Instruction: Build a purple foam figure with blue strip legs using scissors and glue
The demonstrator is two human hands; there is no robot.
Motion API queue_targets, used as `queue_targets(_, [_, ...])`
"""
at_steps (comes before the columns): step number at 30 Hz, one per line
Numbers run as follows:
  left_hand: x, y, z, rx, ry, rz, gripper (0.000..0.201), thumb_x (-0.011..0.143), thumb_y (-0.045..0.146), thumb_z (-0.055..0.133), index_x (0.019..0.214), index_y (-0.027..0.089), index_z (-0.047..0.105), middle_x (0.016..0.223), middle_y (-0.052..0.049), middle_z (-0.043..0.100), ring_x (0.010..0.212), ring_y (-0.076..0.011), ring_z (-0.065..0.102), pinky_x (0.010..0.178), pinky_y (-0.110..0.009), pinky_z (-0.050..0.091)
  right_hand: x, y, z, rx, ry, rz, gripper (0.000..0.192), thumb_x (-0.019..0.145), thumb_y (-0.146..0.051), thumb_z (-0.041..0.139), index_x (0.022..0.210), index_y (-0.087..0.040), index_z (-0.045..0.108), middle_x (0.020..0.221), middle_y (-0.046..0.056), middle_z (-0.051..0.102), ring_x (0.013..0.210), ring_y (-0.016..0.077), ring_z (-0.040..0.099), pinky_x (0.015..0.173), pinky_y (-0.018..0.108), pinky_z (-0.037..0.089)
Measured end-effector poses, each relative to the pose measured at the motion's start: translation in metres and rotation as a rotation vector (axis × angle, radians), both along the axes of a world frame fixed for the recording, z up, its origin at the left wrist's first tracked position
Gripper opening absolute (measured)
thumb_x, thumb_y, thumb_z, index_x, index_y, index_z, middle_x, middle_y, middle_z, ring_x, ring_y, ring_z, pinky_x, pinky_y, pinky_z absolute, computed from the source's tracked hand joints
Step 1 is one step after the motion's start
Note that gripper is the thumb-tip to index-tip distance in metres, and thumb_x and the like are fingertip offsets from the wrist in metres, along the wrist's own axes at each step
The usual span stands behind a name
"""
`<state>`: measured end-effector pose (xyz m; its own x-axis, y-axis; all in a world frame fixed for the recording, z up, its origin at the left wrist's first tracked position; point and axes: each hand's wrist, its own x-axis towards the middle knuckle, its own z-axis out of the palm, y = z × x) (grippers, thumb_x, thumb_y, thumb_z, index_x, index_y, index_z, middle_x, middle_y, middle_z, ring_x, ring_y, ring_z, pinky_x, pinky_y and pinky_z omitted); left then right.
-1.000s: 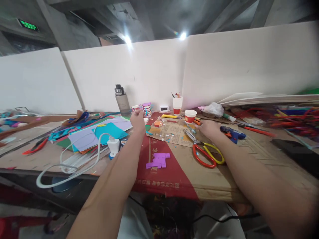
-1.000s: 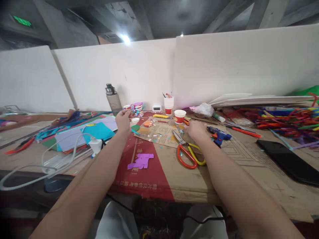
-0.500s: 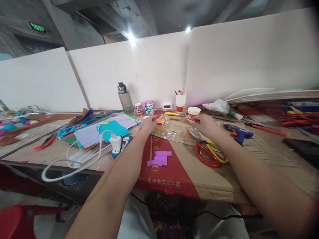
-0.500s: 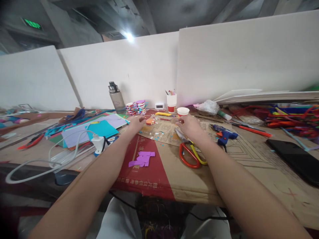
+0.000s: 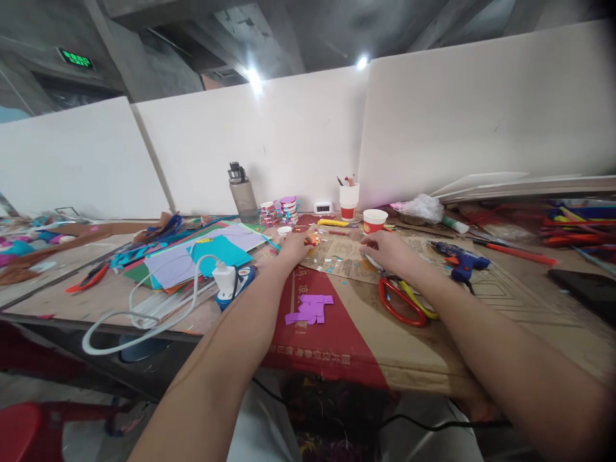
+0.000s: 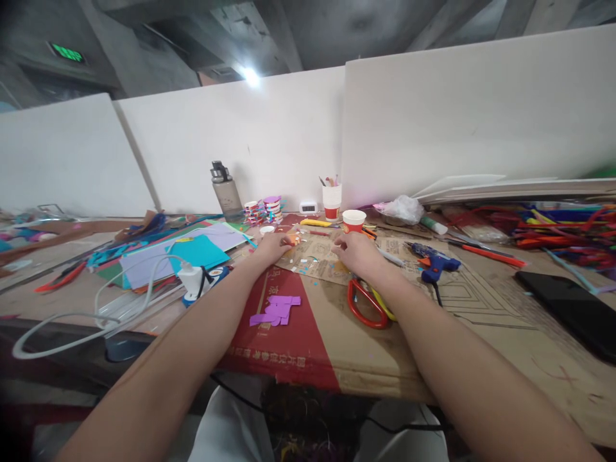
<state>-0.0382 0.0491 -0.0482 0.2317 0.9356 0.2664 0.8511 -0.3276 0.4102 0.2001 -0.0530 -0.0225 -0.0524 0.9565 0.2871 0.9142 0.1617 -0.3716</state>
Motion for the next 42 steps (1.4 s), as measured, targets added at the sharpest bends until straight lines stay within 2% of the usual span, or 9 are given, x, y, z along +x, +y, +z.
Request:
queue_targets(5, [0.002, 0.0, 0.003, 0.015, -0.017, 0.004, 0.008, 0.071, 0.022, 0.071, 0.065, 0.019, 0.066, 0.082, -0.009, 0.069, 0.094, -0.0274, 0.061, 0.091, -0.039, 0.043, 0.001, -0.001, 0.002, 0.004, 0.019, 0.018, 0.02, 0.087, -0.027, 0.059, 0.097, -0.017, 0.074, 0.09, 0.007, 0.075, 0.081, 0.0183, 0.066, 0.072, 0.027, 0.044])
queue_targets(12, [0.013, -0.017, 0.022, 0.105, -0.099, -0.022, 0.007, 0.082, 0.017, 0.057, 0.08, 0.019, 0.064, 0.099, -0.008, 0.068, 0.1, -0.0227, 0.06, 0.094, -0.036, 0.043, 0.002, -0.009, 0.012, 0.068, 0.049, -0.009, 0.02, 0.087, -0.024, 0.058, 0.094, -0.017, 0.075, 0.092, 0.008, 0.075, 0.083, 0.0196, 0.066, 0.075, 0.028, 0.045])
queue_targets(17, [0.046, -0.046, 0.024, 0.145, -0.216, -0.31, 0.005, 0.081, 0.013, 0.06, 0.079, 0.017, 0.061, 0.099, -0.009, 0.066, 0.103, -0.0229, 0.058, 0.099, -0.039, 0.043, 0.003, -0.003, 0.006, 0.091, 0.3, -0.032, 0.027, 0.083, -0.028, 0.063, 0.106, -0.016, 0.071, 0.085, 0.007, 0.074, 0.074, 0.0189, 0.066, 0.068, 0.029, 0.049])
queue_targets(20, [0.063, -0.062, 0.02, 0.207, -0.223, -0.481, 0.007, 0.083, 0.013, 0.058, 0.082, 0.019, 0.061, 0.105, -0.009, 0.064, 0.113, -0.023, 0.055, 0.103, -0.04, 0.042, 0.003, 0.003, -0.002, 0.0, 0.627, 0.064, 0.03, 0.083, -0.033, 0.064, 0.108, -0.017, 0.068, 0.082, 0.007, 0.073, 0.067, 0.0173, 0.067, 0.062, 0.029, 0.054])
queue_targets(23, [0.071, -0.072, 0.016, 0.255, -0.266, -0.561, 0.009, 0.084, 0.013, 0.056, 0.085, 0.02, 0.061, 0.114, -0.011, 0.062, 0.122, -0.0234, 0.051, 0.107, -0.042, 0.04, 0.003, 0.005, -0.008, -0.093, 0.868, 0.137, 0.026, 0.077, -0.033, 0.07, 0.099, -0.018, 0.068, 0.075, 0.006, 0.072, 0.061, 0.0155, 0.065, 0.056, 0.027, 0.055])
queue_targets(26, [0.073, -0.075, 0.018, 0.225, -0.393, -0.546, 0.01, 0.081, 0.013, 0.061, 0.089, 0.019, 0.06, 0.122, -0.012, 0.059, 0.121, -0.0236, 0.052, 0.104, -0.042, 0.043, 0.004, 0.003, -0.005, -0.128, 0.991, 0.144, 0.029, 0.069, -0.033, 0.077, 0.093, -0.019, 0.068, 0.071, 0.004, 0.07, 0.059, 0.0142, 0.063, 0.053, 0.025, 0.054])
queue_targets(29, [0.07, -0.072, 0.027, 0.112, -0.639, -0.497, 0.024, 0.078, 0.019, 0.068, 0.1, 0.018, 0.058, 0.118, -0.012, 0.061, 0.106, -0.0211, 0.06, 0.087, -0.034, 0.052, 0.008, 0.0, 0.005, -0.121, 1.098, 0.134, 0.025, 0.068, -0.03, 0.079, 0.088, -0.019, 0.068, 0.069, 0.002, 0.067, 0.057, 0.0128, 0.06, 0.052, 0.025, 0.054])
queue_targets(35, [0.05, -0.058, 0.049, 0.131, -0.992, -0.283, 0.016, 0.086, 0.027, 0.06, 0.096, 0.015, 0.058, 0.102, -0.007, 0.067, 0.092, -0.0141, 0.063, 0.079, -0.025, 0.049, 0.025, 0.0, 0.025, 0.147, 1.277, 0.045, 0.018, 0.074, -0.028, 0.074, 0.086, -0.019, 0.065, 0.066, -0.003, 0.059, 0.052, 0.0073, 0.053, 0.045, 0.018, 0.046])
queue_targets(42, [0.041, -0.051, 0.055, -0.037, -1.334, -0.189, 0.015, 0.088, 0.03, 0.056, 0.081, 0.016, 0.057, 0.075, 0.0, 0.063, 0.064, -0.007, 0.058, 0.059, -0.018, 0.042, 0.03, -0.002, 0.033, 0.34, 1.426, -0.006, 0.022, 0.073, -0.035, 0.077, 0.08, -0.019, 0.063, 0.065, -0.004, 0.055, 0.049, 0.0044, 0.048, 0.042, 0.016, 0.039])
